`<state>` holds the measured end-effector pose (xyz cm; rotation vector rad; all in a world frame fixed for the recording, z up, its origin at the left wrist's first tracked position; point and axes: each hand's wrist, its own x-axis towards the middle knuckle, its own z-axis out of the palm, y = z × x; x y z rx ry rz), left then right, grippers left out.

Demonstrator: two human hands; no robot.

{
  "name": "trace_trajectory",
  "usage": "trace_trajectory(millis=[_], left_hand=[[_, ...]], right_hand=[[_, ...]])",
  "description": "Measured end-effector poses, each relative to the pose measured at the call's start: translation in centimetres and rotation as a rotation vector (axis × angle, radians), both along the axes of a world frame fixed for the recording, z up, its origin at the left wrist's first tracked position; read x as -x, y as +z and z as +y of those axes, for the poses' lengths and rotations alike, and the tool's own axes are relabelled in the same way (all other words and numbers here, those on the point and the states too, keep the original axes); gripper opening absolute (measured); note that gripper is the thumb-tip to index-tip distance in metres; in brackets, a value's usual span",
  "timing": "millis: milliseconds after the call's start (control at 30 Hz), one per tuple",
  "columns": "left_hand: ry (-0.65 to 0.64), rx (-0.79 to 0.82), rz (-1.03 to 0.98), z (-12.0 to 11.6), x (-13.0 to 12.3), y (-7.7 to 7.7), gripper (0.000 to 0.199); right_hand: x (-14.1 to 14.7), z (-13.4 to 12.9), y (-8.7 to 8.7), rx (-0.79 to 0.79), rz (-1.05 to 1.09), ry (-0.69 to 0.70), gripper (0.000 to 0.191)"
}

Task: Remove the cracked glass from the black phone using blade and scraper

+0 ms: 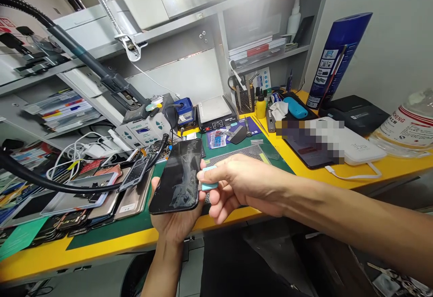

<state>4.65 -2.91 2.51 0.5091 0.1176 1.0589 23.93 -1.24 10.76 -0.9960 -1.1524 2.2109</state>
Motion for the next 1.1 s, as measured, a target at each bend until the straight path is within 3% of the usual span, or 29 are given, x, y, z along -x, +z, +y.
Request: trace_trajectory(millis=[267, 500, 1100], left_hand=[[0.061, 0.049, 0.036, 0.1, 0.0, -0.7, 0.073], [0.123, 0.086, 0.090, 0.1, 0.0, -0.9, 0.079], [0.083, 0.254, 0.031, -0.2, -1.2, -0.9, 0.080]], right_hand=[[0.3, -0.1, 0.3, 0.090, 0.033, -0.028, 0.027], [0.8, -0.7, 0.5, 0.078, 0.080, -0.043, 0.026], [1.2, -1.5, 0.0, 0.113, 0.053, -0.139, 0.028]])
